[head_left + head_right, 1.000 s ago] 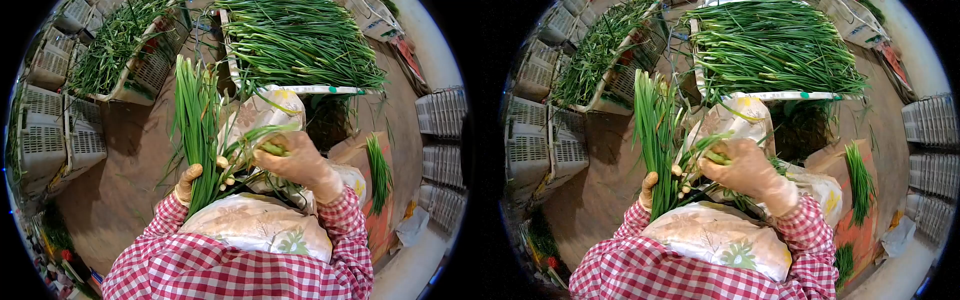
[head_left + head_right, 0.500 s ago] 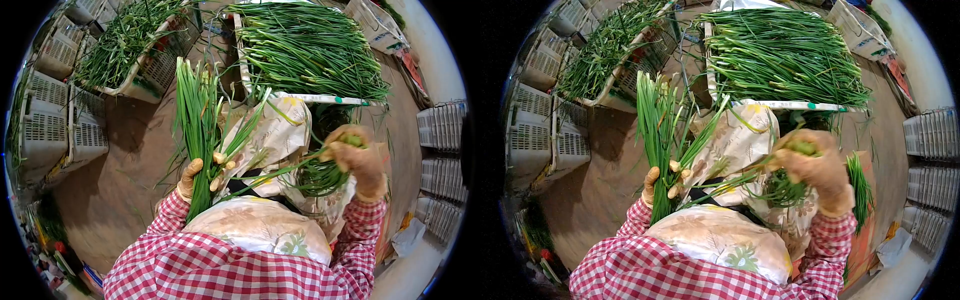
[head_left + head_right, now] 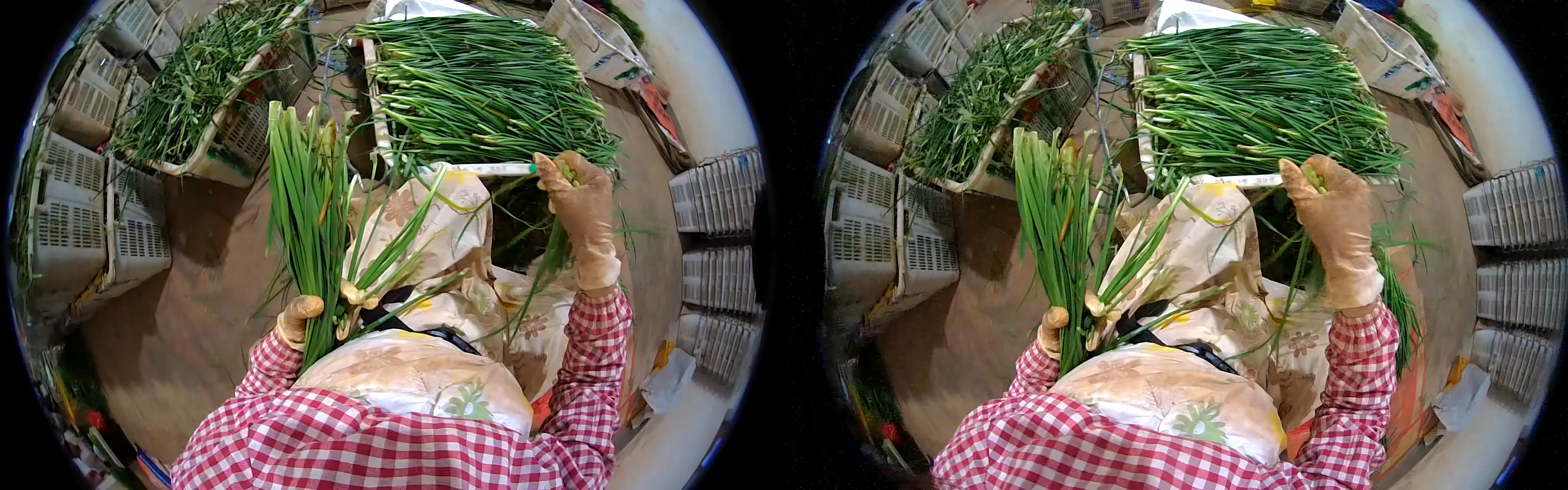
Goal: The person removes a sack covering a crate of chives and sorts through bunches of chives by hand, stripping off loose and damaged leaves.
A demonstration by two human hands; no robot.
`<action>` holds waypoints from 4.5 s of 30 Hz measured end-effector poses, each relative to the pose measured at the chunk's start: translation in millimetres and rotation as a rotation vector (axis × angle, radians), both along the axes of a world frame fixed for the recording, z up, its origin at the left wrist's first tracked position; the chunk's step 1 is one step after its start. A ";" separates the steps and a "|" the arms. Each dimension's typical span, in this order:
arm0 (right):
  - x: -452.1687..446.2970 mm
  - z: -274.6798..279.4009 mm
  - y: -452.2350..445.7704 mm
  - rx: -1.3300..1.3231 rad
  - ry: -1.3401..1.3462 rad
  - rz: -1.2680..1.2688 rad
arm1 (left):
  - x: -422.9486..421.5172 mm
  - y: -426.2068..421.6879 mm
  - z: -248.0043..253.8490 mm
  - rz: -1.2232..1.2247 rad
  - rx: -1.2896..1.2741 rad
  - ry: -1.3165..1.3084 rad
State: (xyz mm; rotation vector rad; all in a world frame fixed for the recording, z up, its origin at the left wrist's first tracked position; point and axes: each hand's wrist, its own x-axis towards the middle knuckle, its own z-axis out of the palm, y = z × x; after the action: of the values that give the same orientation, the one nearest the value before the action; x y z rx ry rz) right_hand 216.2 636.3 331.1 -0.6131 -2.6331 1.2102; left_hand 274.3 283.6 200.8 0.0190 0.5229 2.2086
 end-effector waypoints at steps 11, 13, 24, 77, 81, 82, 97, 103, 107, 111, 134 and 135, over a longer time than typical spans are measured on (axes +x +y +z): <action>14.8 1.0 -9.9 -0.522 0.015 0.239 | -6.5 3.6 3.4 -0.095 -0.139 0.214; 18.0 16.4 -3.4 -0.860 -0.083 0.419 | -3.5 6.1 1.9 -0.037 -0.097 0.146; 22.5 -6.0 -31.7 -0.856 -0.107 0.286 | -1.2 32.9 30.8 0.123 -0.208 0.276; 183.6 147.3 282.9 0.630 0.787 -0.718 | -10.0 86.7 45.7 -0.251 -0.606 0.246; 188.0 39.3 339.3 1.676 0.054 -0.487 | -12.2 118.0 56.3 -0.283 -0.515 0.100; 186.1 -1.9 353.1 1.555 0.105 -0.320 | -10.9 118.0 63.8 -0.237 -0.506 0.055; 110.9 -121.2 260.6 0.243 -0.056 -0.110 | -9.2 114.8 65.7 -0.007 -0.332 0.139; 72.9 -35.2 45.5 -1.077 -0.151 0.536 | -19.4 94.5 63.4 -0.157 -0.988 0.733; 55.0 -78.4 -20.1 -1.224 -0.107 0.427 | -13.8 85.9 60.5 -0.161 -0.828 0.580; 48.1 -60.1 -50.2 -1.418 -0.115 0.346 | -20.6 59.4 38.5 -0.176 -0.409 0.292; 5.4 -55.5 -28.7 0.198 0.200 0.553 | -5.7 34.8 23.9 -0.173 -0.468 0.211; 7.0 -54.0 -26.7 0.275 0.263 0.541 | -4.5 35.2 28.0 -0.181 -0.422 0.079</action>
State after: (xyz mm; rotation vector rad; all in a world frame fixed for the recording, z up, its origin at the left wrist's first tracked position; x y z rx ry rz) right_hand 223.2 609.6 277.1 0.3070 -2.7354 0.9238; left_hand 269.7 318.9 228.8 -0.0673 0.9827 1.8914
